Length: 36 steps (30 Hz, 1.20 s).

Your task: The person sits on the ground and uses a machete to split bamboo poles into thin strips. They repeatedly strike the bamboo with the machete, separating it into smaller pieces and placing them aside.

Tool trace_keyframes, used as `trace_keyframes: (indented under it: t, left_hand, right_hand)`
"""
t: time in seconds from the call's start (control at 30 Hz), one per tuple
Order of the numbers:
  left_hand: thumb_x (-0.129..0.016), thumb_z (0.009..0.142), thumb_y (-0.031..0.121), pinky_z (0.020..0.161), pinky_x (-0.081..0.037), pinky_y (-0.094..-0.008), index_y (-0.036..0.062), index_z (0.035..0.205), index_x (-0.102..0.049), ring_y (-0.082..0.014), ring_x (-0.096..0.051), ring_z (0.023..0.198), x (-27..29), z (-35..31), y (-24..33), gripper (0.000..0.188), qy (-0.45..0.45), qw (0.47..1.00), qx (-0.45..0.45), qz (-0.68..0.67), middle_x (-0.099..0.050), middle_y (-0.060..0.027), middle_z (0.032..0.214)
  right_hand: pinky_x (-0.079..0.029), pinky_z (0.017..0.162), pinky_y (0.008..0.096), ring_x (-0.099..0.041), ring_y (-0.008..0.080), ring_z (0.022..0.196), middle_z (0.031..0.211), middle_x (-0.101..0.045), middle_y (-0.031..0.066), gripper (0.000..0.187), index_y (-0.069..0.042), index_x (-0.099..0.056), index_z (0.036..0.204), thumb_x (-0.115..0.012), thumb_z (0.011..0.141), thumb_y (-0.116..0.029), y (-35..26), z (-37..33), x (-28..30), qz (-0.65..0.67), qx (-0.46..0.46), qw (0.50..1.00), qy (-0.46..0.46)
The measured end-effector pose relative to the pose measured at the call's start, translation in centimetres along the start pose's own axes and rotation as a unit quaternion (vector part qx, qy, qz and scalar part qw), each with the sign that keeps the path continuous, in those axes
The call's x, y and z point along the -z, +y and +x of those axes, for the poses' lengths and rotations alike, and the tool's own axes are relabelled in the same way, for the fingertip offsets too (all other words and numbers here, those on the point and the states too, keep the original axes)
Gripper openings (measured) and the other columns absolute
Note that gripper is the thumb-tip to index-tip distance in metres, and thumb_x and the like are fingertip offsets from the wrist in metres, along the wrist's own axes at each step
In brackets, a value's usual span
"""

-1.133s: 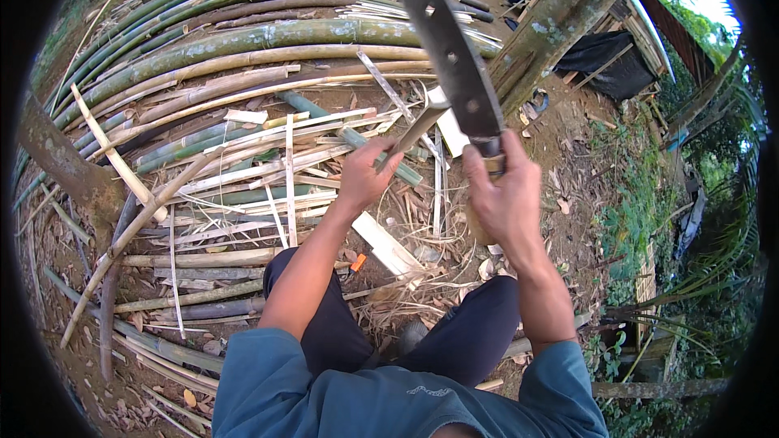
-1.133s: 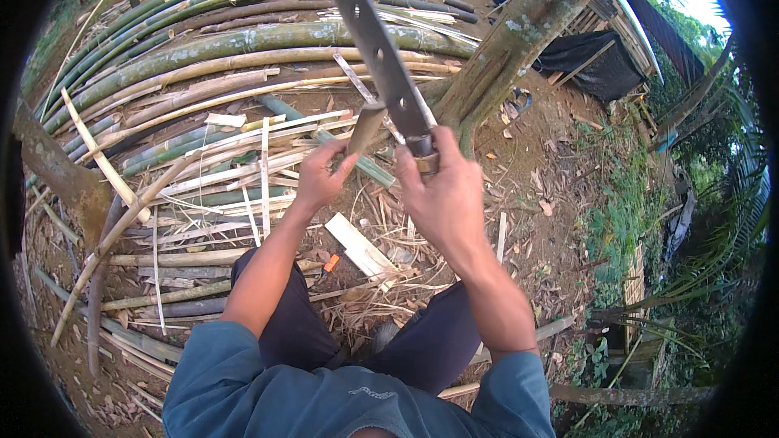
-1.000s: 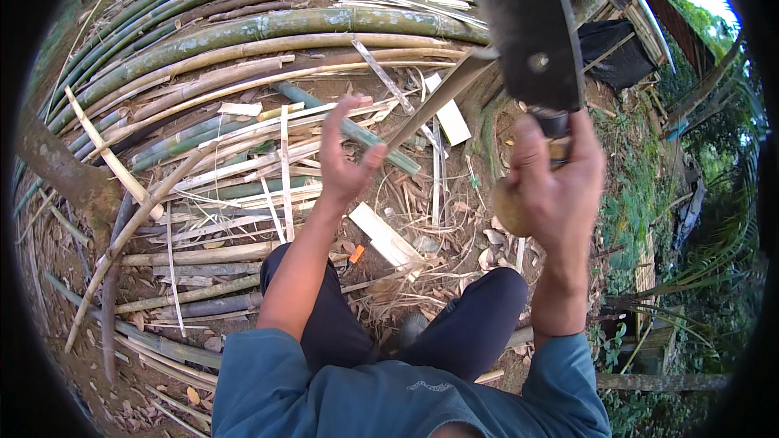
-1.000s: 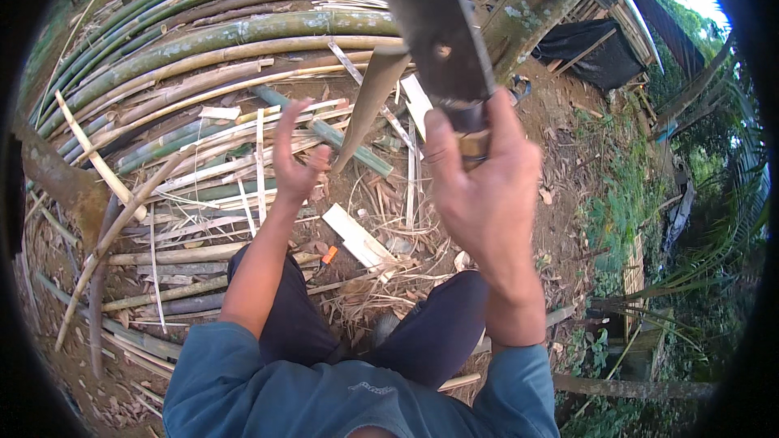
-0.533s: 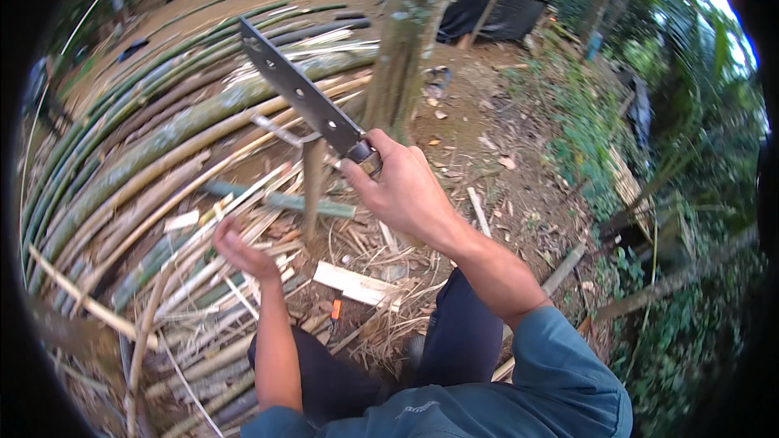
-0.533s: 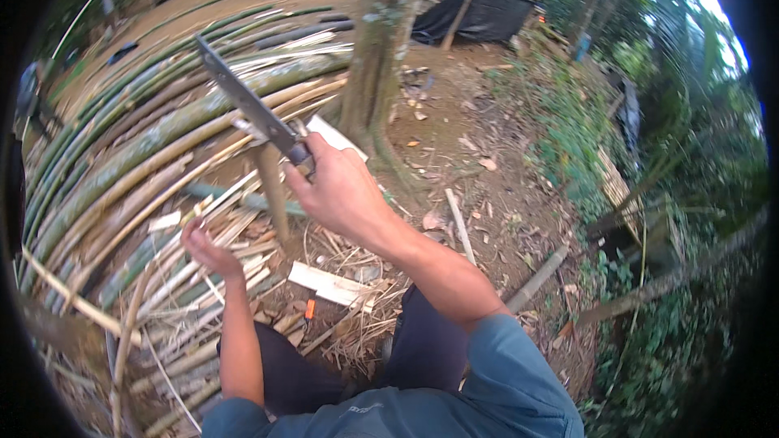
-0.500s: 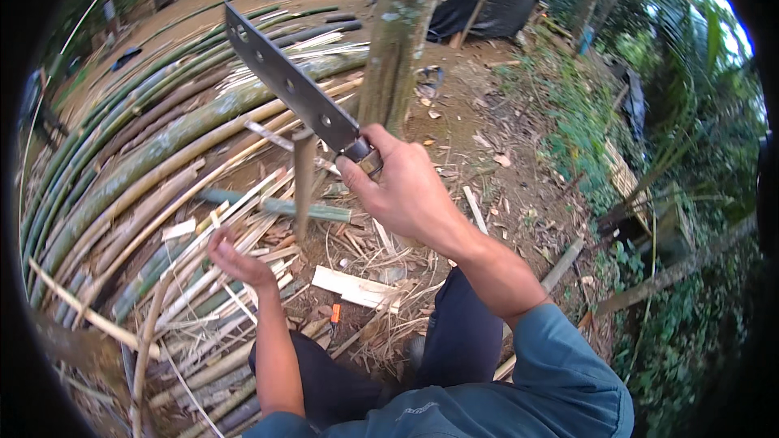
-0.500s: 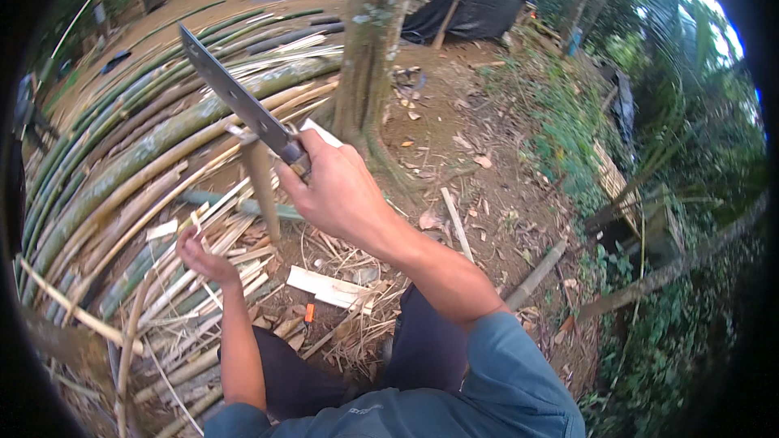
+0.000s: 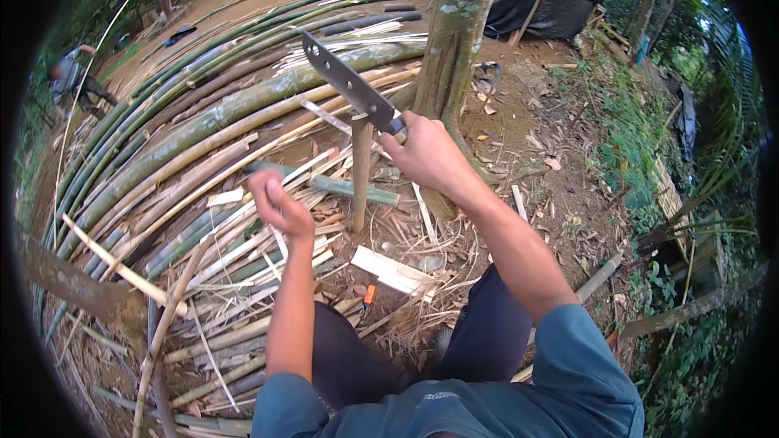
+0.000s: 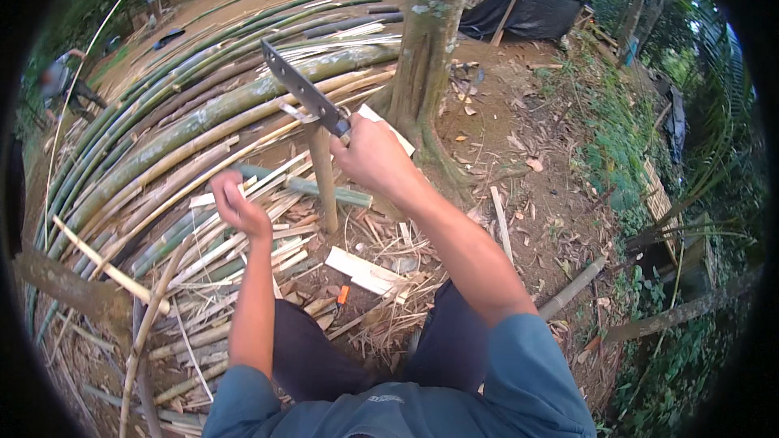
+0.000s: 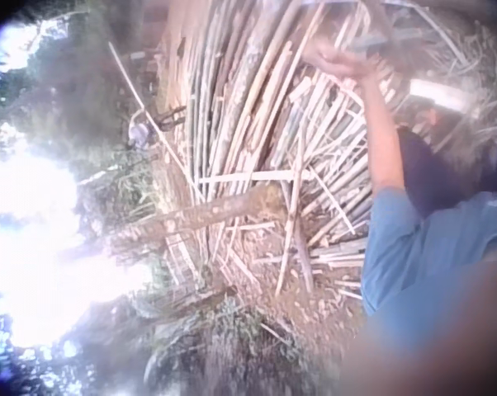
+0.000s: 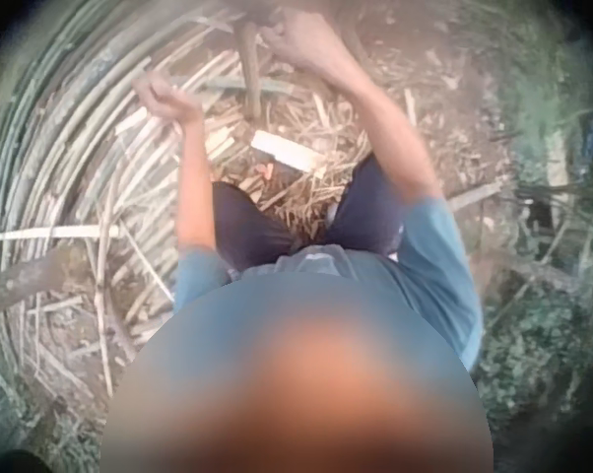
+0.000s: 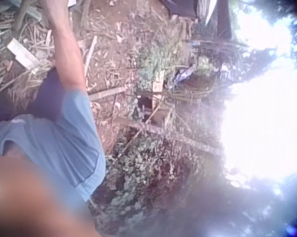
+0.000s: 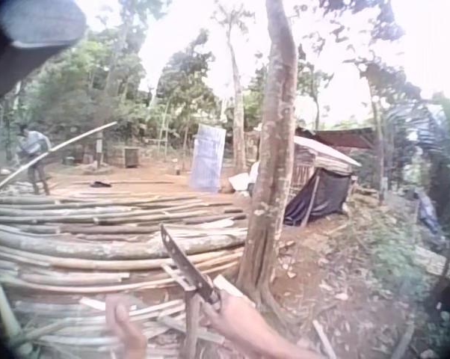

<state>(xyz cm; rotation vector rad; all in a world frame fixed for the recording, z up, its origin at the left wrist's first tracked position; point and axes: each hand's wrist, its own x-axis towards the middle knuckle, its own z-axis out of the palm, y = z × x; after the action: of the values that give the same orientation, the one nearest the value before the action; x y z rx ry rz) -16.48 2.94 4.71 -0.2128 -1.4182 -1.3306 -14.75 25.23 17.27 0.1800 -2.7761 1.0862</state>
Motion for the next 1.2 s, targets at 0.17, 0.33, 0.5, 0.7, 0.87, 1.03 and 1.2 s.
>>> trace_keyframes:
  t: [0.17,0.33,0.5,0.7,0.87,1.03,1.2]
  left_hand:
    - [-0.056,0.091,0.017,0.086,-0.043,-0.0428,0.0029,0.087,-0.062,-0.0309,-0.057,0.091,-6.5,10.5,3.5,0.016,-0.153,0.938,-0.299,0.081,-0.062,-0.0134,0.094]
    - [-0.059,0.091,0.026,0.082,-0.045,-0.0404,0.0080,0.074,-0.061,-0.0264,-0.061,0.083,-11.2,15.3,4.0,0.024,-0.390,0.808,-0.408,0.167,-0.063,-0.0075,0.077]
    - [-0.055,0.089,0.014,0.051,-0.043,-0.0397,0.0064,0.062,-0.053,-0.0304,-0.052,0.051,-11.7,18.9,5.5,0.028,-0.361,0.802,-0.475,0.043,-0.049,-0.0089,0.056]
    - [-0.055,0.094,0.018,0.044,-0.040,-0.0395,0.0086,0.058,-0.053,-0.0295,-0.054,0.044,-11.4,23.6,9.6,0.037,-0.185,0.838,-0.510,0.056,-0.050,-0.0100,0.051]
    - [-0.049,0.092,0.021,0.057,-0.046,-0.0431,0.0092,0.065,-0.063,-0.0316,-0.056,0.056,-7.2,6.3,-12.1,0.032,-0.221,0.910,-0.286,0.203,-0.059,-0.0136,0.063]
    - [-0.051,0.088,0.014,0.054,-0.044,-0.0405,0.0125,0.062,-0.052,-0.0263,-0.056,0.056,-4.0,6.5,-8.2,0.026,-0.307,0.880,-0.312,0.184,-0.056,-0.0077,0.062]
    - [-0.056,0.091,0.016,0.046,-0.046,-0.0393,0.0102,0.058,-0.054,-0.0280,-0.057,0.048,-6.4,12.7,-1.9,0.033,-0.229,0.883,-0.389,0.126,-0.056,-0.0086,0.055]
  right_hand:
    - [-0.051,0.066,0.0449,-0.068,0.0366,0.068,0.071,-0.066,0.0255,0.033,0.006,-0.064,0.096,-0.067,0.087,-0.026,-0.1,-1.8,-0.6,0.009,-0.006,1.000,-0.004]
    - [-0.051,0.062,0.0412,-0.067,0.0297,0.064,0.069,-0.066,0.0218,0.031,0.004,-0.065,0.096,-0.071,0.082,-0.022,-0.2,-2.8,0.5,-0.014,0.019,1.000,-0.007]
    - [-0.048,0.055,0.0328,-0.060,0.0151,0.057,0.064,-0.062,0.0063,0.024,0.000,-0.068,0.092,-0.075,0.080,-0.020,-2.2,-3.1,5.9,-0.007,0.076,0.997,-0.005]
    - [-0.045,0.049,0.0286,-0.055,0.0099,0.051,0.063,-0.062,0.0049,0.024,0.000,-0.069,0.095,-0.075,0.083,-0.020,-6.5,-1.2,10.8,-0.039,0.152,0.987,-0.045]
    - [-0.055,0.086,0.0464,-0.070,0.0420,0.091,0.095,-0.069,0.0299,0.042,0.006,-0.070,0.095,-0.074,0.076,-0.031,5.4,4.0,-5.6,-0.167,0.030,0.977,-0.132]
    - [-0.056,0.082,0.0464,-0.070,0.0395,0.085,0.089,-0.071,0.0239,0.037,-0.004,-0.072,0.100,-0.073,0.075,-0.031,4.4,1.9,-5.2,-0.168,0.024,0.972,-0.161]
    - [-0.056,0.068,0.0412,-0.067,0.0271,0.063,0.072,-0.069,0.0181,0.027,0.000,-0.075,0.090,-0.072,0.076,-0.023,-0.1,2.1,2.5,-0.119,0.120,0.981,-0.097]
